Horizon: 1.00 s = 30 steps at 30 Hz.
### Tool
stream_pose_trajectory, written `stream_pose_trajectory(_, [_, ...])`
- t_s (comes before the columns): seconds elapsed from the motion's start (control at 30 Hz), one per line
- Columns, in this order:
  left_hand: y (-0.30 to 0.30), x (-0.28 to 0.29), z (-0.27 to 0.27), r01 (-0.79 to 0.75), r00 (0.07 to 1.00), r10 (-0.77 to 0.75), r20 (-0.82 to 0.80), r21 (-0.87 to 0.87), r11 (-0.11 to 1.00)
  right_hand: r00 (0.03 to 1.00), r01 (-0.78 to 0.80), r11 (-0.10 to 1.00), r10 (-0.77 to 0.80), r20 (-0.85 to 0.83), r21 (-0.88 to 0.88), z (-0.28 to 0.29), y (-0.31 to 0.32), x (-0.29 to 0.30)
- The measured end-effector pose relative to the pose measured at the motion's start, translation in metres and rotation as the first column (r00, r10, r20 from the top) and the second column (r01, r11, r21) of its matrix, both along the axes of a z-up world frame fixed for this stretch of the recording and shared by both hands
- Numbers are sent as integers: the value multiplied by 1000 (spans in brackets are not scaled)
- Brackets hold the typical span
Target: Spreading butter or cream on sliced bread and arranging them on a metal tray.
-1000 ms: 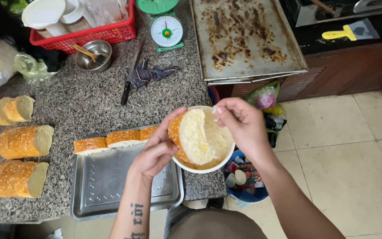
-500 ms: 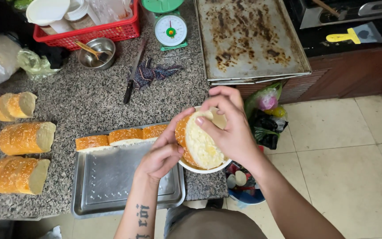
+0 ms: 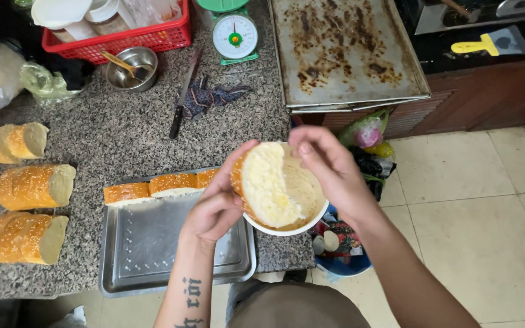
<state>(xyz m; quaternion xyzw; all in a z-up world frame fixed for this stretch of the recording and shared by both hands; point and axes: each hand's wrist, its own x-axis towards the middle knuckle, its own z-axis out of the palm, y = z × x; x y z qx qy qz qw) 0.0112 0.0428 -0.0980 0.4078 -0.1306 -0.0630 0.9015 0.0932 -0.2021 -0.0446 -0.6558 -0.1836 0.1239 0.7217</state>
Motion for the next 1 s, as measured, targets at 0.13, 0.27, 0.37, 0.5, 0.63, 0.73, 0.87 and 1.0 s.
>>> stream_pose_trajectory(0.13, [7, -2, 15, -36, 999, 35, -19, -62, 997, 995, -100, 989, 97, -33, -108, -2, -17, -11])
stream_pose_trajectory(0.27, [10, 0, 18, -38, 999, 37, -18, -82, 996, 982, -164, 983, 171, 79, -81, 3, -22, -18])
stream_pose_trajectory(0.37, [8, -1, 19, -45, 999, 44, -18, -76, 996, 961, -169, 975, 196, 197, -144, 3, -23, -17])
stream_pose_trajectory(0.5, [6, 1, 17, -32, 999, 32, -11, -70, 997, 952, -147, 972, 190, 241, -186, 11, -24, -12])
stream_pose_trajectory(0.63, [10, 2, 11, -40, 999, 39, -15, -94, 995, 973, -91, 984, 120, 195, -151, 12, -34, -5])
stream_pose_trajectory(0.73, [10, 3, 12, -57, 998, 54, -32, -110, 992, 972, -28, 970, 83, 221, -241, 8, -40, -6])
stream_pose_trajectory(0.87, [11, 4, 10, -78, 996, 71, -57, -132, 988, 965, 59, 934, 37, 259, -354, 0, -60, -4])
stream_pose_trajectory(1.0, [15, 6, 8, -100, 993, 88, -82, -151, 983, 953, 148, 879, -5, 303, -454, -13, -85, -1])
